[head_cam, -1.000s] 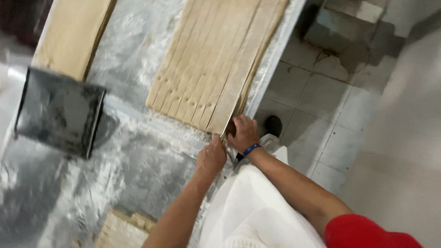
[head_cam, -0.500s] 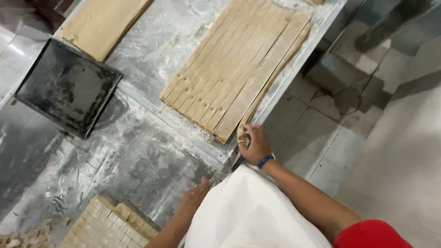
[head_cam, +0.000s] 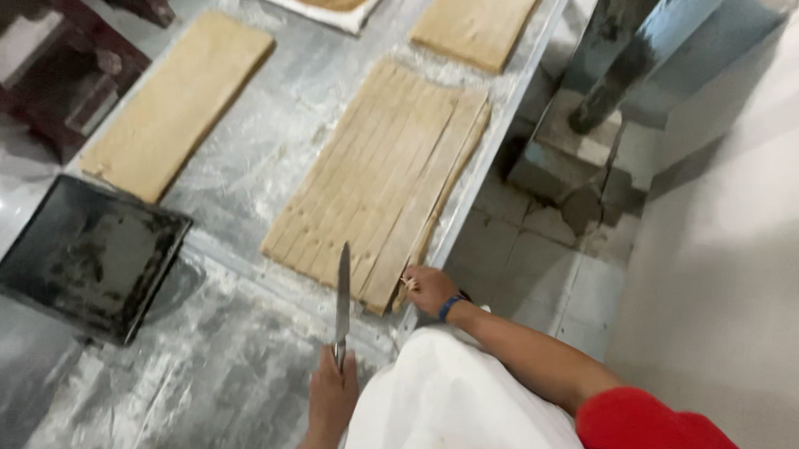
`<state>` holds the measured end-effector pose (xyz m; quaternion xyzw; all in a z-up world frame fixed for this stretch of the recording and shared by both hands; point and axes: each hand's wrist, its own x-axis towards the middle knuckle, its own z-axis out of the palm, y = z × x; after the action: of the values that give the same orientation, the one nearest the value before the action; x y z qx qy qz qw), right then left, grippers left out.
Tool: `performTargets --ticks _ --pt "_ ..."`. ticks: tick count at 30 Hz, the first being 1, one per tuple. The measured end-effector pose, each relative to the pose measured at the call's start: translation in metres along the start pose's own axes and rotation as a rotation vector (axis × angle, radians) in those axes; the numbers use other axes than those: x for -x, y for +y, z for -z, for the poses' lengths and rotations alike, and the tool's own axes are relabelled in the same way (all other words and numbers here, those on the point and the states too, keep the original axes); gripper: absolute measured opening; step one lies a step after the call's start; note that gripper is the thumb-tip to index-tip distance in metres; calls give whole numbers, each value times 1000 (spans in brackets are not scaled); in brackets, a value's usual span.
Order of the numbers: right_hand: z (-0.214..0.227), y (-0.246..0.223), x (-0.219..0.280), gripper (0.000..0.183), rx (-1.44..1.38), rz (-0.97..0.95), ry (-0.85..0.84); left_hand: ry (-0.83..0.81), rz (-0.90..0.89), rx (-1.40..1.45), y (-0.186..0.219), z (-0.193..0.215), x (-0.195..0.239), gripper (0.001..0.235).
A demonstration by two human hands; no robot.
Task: The person uses a knife to cut a large, rectangular sheet of dough into smaller, uniform strips on a metal countertop. They then proceed to cut these strips crosswise into small squares.
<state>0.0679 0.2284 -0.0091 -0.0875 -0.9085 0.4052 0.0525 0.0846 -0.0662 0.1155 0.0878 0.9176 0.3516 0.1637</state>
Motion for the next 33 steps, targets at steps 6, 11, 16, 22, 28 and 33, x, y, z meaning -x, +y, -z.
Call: performTargets --ticks 6,11,16,22,28,33 --pt "128 91 -136 11 -166 -73 734 142 79 65 -13 -22 -1 27" --pt "183 170 -201 13 65 -58 505 198 110 47 26 -42 -29 28" --pt "146 136 -169 55 217 -124 69 180 283 144 101 -59 -66 28" --pt "132 99 -157 81 225 -144 130 217 357 15 152 -98 -83 28" --pt "144 162 -165 33 278 85 111 286 442 95 184 -121 -81 27" --pt "158 241 -194 16 -98 -93 312 339 470 166 181 -125 -66 26"
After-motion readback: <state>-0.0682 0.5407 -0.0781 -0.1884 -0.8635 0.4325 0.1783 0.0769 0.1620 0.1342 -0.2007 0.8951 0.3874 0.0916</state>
